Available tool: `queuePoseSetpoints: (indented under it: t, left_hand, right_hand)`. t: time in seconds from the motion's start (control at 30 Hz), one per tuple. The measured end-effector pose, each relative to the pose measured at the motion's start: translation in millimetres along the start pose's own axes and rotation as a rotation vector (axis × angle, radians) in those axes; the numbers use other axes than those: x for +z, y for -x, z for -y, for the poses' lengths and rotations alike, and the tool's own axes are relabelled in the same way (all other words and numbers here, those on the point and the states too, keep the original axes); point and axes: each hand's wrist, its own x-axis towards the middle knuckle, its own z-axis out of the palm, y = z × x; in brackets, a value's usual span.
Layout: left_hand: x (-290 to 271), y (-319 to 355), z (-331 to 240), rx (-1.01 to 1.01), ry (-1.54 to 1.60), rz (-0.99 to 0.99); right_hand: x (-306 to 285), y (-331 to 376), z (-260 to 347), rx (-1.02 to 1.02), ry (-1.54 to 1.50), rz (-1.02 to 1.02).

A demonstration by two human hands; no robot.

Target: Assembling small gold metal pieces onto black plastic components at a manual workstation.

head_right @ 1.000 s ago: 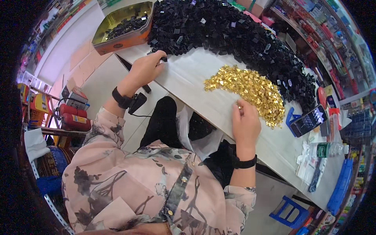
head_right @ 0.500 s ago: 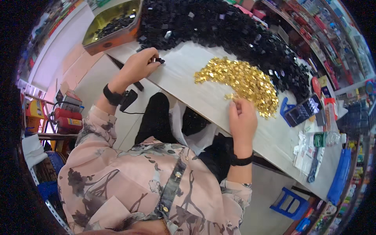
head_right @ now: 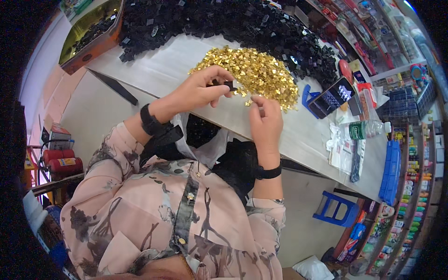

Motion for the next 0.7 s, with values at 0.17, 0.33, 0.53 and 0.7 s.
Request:
queuePoseSetpoints:
  t: [0.17, 0.33, 0.53, 0.7]
  left_hand:
    - [6, -1, 19, 0.075, -0.054, -0.025]
    - [5, 3, 14, 0.031, -0.079, -0.029]
    - [10, 5, 9, 0.021, -0.125, -0.015]
    - [12, 4, 19, 0.293, -0.371, -0.025]
  right_hand:
    - [1, 2, 9, -0.002, 0.060, 0.041]
    - [6, 1, 9, -0.064, 0.259, 0.054]
    - [-1, -1, 8, 0.363, -0.389, 0.085]
    - [1, -1, 26, 0.475, -0.832, 0.099]
